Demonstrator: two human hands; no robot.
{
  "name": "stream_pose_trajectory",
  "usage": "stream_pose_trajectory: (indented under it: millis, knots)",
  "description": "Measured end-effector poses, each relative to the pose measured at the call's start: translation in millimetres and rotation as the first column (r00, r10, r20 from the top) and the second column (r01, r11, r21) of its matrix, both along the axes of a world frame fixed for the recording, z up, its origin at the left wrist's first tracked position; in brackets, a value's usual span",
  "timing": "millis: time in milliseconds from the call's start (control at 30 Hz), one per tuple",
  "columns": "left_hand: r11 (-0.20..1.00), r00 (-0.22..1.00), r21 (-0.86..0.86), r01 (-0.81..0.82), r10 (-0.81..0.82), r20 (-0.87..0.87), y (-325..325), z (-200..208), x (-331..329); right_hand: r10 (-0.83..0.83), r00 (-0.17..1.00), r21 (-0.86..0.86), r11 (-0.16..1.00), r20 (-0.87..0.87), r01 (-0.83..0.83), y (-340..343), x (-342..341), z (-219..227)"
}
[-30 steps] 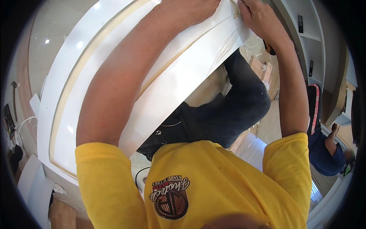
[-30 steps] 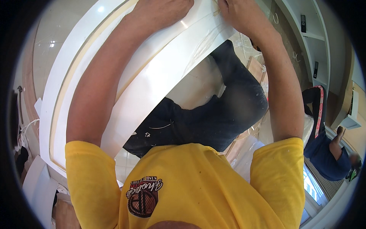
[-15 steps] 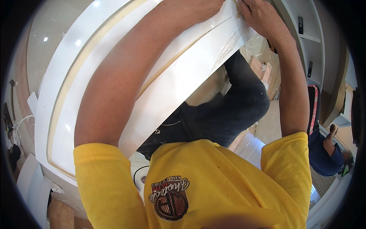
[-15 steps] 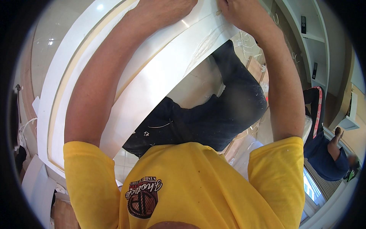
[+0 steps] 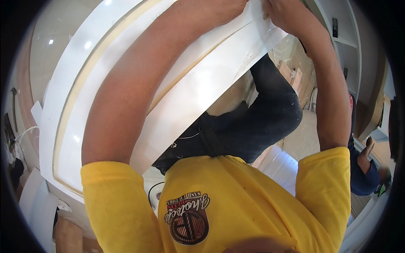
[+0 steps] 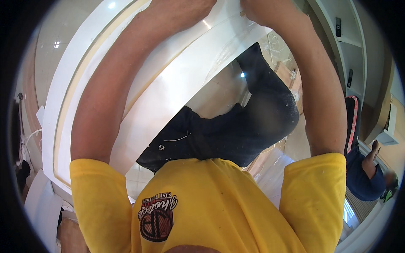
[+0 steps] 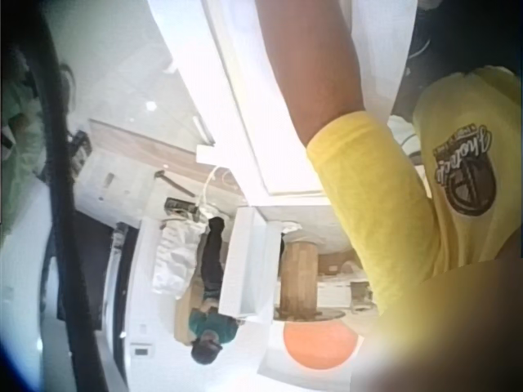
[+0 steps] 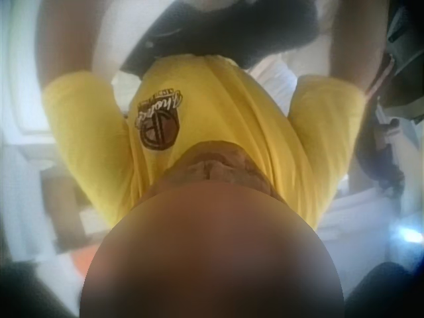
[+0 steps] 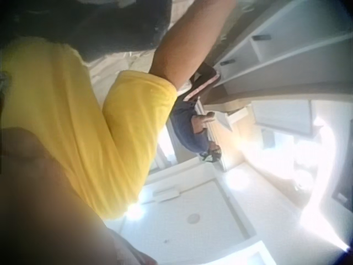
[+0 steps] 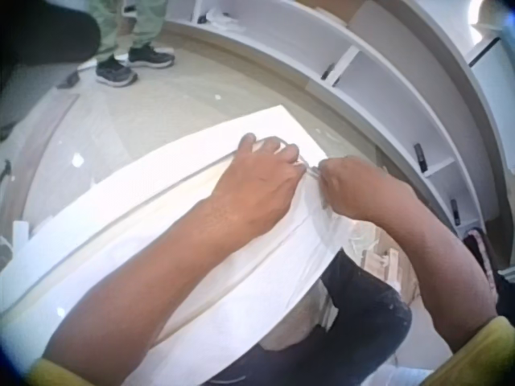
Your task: The person sits on the floor and uses a utility knife to trim excess material from the edges of white cabinet doors. They handle multiple doors, aligning them and carefully cutting along the contours to remove overhangs.
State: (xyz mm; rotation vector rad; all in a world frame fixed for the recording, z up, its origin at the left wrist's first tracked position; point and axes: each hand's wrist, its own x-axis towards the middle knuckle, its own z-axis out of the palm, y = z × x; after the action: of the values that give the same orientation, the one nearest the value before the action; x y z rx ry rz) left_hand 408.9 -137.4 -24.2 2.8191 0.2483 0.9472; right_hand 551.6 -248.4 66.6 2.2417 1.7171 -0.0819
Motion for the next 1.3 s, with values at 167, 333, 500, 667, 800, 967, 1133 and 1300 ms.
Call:
stream_pose_trajectory:
  millis: [167,333,500,667,800,967,1133,1300]
  knots:
    - [1.0,1.0,-0.02,0.009,-0.009,0.002,-2.7,0.3,-2.9,-0.034,0.999,-0.066,0.997,0.028,0.036,4.4,5.6,-3.8]
    - [0.999,1.0,-0.04,0.011,-0.011,-0.002,-1.7,0.0,-1.8,-0.081,0.993,0.114,0.989,-0.084,0.09,-11.5,-6.9,0.0]
    - [0.999,0.996,-0.032,0.0,-0.003,-0.088,-2.3,0.6,0.6,-0.061,0.971,0.209,0.972,-0.232,0.111,-26.2,-7.6,6.2]
    - [0.999,0.995,-0.043,0.017,-0.021,-0.097,-2.1,3.9,0.3,-0.018,0.986,0.207,0.977,-0.169,0.053,-23.5,-4.4,6.5]
    - [0.998,0.996,-0.046,0.033,-0.037,-0.079,-1.0,4.2,-0.4,-0.028,0.992,0.206,0.977,-0.122,0.053,-20.8,-8.7,3.6]
    - [0.999,0.996,-0.025,0.027,-0.029,-0.079,-0.7,3.1,0.4,-0.064,0.997,0.169,0.983,-0.053,0.072,-18.1,-12.8,1.5]
    - [0.999,0.995,-0.029,0.028,-0.03,-0.098,-1.4,3.7,0.1,-0.128,0.991,0.089,0.987,-0.048,0.132,-12.3,-12.0,6.2]
    - [0.999,0.996,-0.019,0.028,-0.029,-0.082,-1.5,3.4,-0.3,-0.083,0.994,0.06,0.994,-0.07,0.087,-9.9,-11.6,14.0]
